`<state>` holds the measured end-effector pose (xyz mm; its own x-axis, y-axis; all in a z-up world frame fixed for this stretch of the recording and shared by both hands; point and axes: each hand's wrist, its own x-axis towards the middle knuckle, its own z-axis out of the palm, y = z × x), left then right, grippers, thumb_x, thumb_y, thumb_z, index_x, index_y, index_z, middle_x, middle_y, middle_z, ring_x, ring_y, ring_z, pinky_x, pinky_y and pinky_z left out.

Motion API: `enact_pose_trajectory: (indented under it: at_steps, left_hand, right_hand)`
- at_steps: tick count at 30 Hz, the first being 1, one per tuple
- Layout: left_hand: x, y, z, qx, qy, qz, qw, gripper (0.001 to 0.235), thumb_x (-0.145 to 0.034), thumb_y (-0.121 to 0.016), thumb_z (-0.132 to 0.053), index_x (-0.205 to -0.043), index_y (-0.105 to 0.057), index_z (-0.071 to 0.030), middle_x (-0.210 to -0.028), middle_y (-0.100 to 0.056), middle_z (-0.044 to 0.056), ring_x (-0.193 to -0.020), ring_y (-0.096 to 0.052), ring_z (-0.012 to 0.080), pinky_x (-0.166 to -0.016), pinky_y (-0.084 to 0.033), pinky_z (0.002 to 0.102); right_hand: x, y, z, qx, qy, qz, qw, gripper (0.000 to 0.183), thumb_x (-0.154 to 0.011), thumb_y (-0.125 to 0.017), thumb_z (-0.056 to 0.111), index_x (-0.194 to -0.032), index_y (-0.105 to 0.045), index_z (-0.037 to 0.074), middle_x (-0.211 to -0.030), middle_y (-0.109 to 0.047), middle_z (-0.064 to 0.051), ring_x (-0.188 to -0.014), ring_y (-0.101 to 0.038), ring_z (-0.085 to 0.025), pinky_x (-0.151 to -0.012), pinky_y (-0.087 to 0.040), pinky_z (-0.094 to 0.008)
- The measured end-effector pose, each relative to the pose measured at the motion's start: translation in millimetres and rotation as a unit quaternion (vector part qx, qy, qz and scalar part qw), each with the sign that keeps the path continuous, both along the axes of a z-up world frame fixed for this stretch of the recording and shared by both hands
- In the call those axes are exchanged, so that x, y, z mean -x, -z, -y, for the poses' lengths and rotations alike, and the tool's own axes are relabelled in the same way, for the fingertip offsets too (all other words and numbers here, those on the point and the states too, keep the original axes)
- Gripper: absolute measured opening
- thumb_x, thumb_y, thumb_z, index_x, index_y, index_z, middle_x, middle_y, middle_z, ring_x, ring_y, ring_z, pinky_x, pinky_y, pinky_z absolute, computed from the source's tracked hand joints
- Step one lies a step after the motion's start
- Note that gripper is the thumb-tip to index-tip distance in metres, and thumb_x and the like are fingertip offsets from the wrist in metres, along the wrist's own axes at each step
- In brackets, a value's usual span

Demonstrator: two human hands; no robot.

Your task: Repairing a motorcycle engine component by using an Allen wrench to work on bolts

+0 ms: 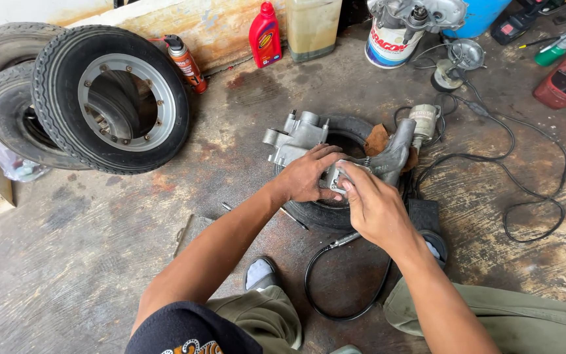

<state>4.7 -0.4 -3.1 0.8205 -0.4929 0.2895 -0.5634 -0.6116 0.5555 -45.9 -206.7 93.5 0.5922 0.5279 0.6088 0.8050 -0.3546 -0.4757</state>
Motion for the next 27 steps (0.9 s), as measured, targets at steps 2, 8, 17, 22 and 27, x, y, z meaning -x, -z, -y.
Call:
enact_pose_trajectory:
  at_steps: [2, 8, 17, 22, 27]
  left_hand:
    - [0.4, -3.2, -0.2, 0.002, 0.003, 0.001, 1.000, 0.086, -0.070, -0.088, -0.052, -0.136, -0.051, -0.011, -0.135, -0.058, 0.018, -0.134, -0.050, 0.0442, -0.118, -0.038, 0.056]
    - [-3.8, -0.1, -1.6, -0.008, 0.005, 0.008, 1.000, 0.085, -0.070, -0.090, -0.046, -0.136, -0.050, -0.011, -0.135, -0.058, 0.018, -0.135, -0.051, 0.0423, -0.120, -0.037, 0.054]
    - [-3.3, -0.9, 0.5, -0.011, -0.003, 0.002, 1.000, 0.089, -0.070, -0.088, -0.053, -0.138, -0.049, -0.011, -0.137, -0.057, 0.019, -0.135, -0.051, 0.0427, -0.120, -0.037, 0.054]
    - [-1.0, 4.8, 1.2, -0.008, -0.002, -0.005, 1.000, 0.090, -0.070, -0.088, -0.053, -0.139, -0.049, -0.011, -0.138, -0.056, 0.019, -0.136, -0.050, 0.0426, -0.120, -0.038, 0.054]
    - [-12.2, 16.5, -0.2, 0.005, -0.005, 0.001, 1.000, 0.092, -0.068, -0.088, -0.058, -0.138, -0.050, -0.011, -0.138, -0.056, 0.019, -0.136, -0.049, 0.0429, -0.119, -0.038, 0.055]
  right_hand:
    - [-1.9, 2.4, 1.3, 0.009, -0.015, 0.001, 1.000, 0.029, -0.100, -0.050, 0.002, -0.126, -0.062, 0.003, -0.093, -0.071, -0.015, -0.073, -0.071, -0.038, -0.057, -0.057, -0.048]
    - [-3.0, -5.1, 6.6, 0.071, -0.070, 0.002, 0.995, 0.027, -0.090, -0.051, -0.012, -0.093, -0.066, 0.010, -0.100, -0.068, -0.008, -0.086, -0.070, -0.035, -0.070, -0.059, -0.047]
    - [-11.4, -7.9, 29.3, 0.105, -0.127, -0.101, 0.981, 0.032, -0.083, -0.049, -0.020, -0.070, -0.066, 0.003, -0.108, -0.065, -0.014, -0.105, -0.070, -0.040, -0.095, -0.055, -0.060]
    - [-10.9, -10.0, 33.7, 0.087, -0.158, -0.104, 0.978, 0.033, -0.080, -0.053, -0.018, -0.088, -0.074, 0.006, -0.109, -0.065, -0.018, -0.100, -0.069, -0.043, -0.087, -0.057, -0.057]
    - [-24.0, 11.1, 34.1, -0.087, -0.230, -0.213, 0.946, 0.046, -0.086, -0.062, -0.005, -0.132, -0.059, -0.002, -0.117, -0.070, -0.022, -0.096, -0.071, -0.029, -0.080, -0.060, -0.042]
